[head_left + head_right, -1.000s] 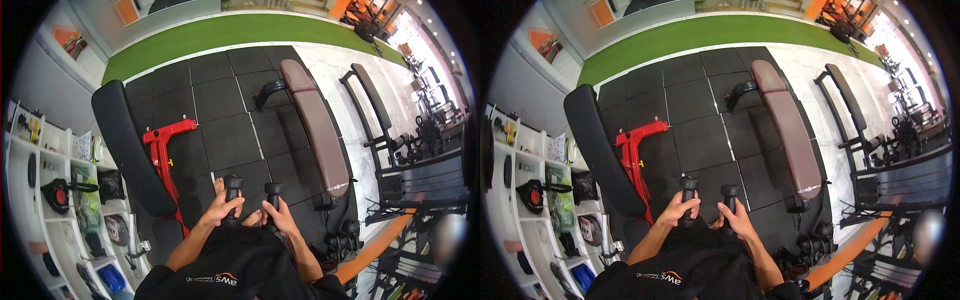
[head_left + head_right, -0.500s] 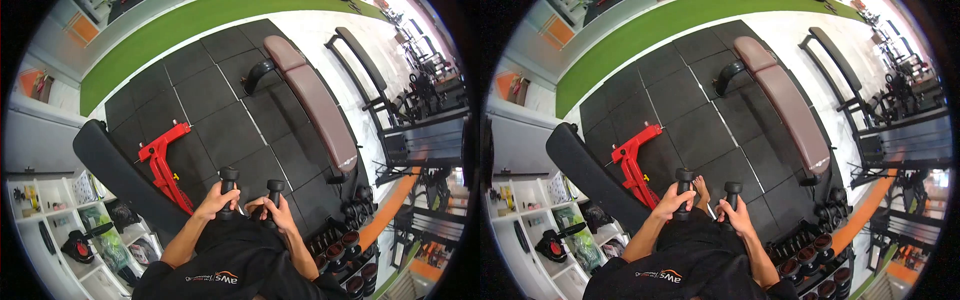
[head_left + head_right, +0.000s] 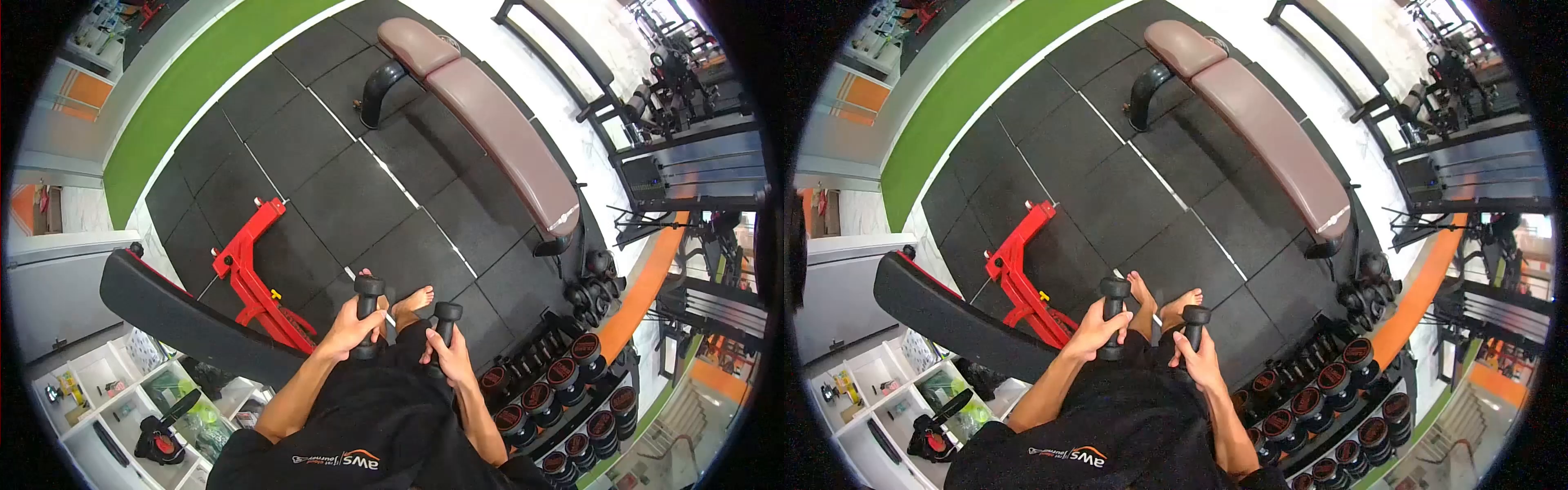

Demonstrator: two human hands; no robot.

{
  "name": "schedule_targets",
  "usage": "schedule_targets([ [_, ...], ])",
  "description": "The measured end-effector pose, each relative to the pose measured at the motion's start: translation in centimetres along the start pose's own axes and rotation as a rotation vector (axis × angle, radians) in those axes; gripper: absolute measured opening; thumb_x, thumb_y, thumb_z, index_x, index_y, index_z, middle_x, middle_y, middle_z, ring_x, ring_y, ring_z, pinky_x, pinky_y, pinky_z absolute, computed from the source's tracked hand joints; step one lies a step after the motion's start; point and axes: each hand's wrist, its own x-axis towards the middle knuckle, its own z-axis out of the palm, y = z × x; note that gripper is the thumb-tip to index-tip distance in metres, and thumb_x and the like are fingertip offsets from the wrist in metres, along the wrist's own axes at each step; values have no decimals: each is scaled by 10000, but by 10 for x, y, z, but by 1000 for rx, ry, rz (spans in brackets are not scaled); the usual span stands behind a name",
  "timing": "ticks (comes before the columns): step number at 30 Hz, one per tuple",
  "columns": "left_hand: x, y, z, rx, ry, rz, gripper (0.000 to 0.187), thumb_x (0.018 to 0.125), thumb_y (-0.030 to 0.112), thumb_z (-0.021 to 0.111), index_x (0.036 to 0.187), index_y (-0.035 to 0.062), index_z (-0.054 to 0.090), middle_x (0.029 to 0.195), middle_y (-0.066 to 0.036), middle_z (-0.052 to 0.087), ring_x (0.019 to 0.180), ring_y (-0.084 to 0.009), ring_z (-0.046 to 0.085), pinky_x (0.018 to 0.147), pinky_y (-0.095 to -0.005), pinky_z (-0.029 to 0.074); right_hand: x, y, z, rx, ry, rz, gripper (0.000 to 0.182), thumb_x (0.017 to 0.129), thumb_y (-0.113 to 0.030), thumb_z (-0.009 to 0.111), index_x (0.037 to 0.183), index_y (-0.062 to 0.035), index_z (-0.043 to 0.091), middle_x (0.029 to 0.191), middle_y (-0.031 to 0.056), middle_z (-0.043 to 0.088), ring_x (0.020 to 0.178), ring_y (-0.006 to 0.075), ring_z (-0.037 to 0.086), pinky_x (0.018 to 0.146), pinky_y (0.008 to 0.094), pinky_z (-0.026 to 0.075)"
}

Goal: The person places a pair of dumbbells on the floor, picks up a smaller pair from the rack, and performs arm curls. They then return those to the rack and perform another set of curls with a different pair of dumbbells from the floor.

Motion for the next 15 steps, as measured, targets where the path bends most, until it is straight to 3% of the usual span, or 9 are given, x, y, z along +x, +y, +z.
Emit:
schedule_targets([
  [7, 51, -50, 11, 26, 157, -33, 153, 923, 93, 644, 874, 58, 503, 667, -21, 546, 537, -110, 539, 497, -266, 433, 63, 47, -50, 4, 181, -13, 181, 961, -157, 609, 969, -25, 484, 640, 40, 528, 505, 143, 556, 521, 316, 527],
  [15, 169, -184, -20, 8, 286, -25, 160, 924, 97, 647, 950, 41, 500, 625, 3, 514, 501, -102, 540, 467, -258, 423, 185, 104, -110, -26, 362, -67, 176, 966, -172, 608, 967, -42, 489, 641, 29, 530, 509, 127, 550, 498, 293, 485],
])
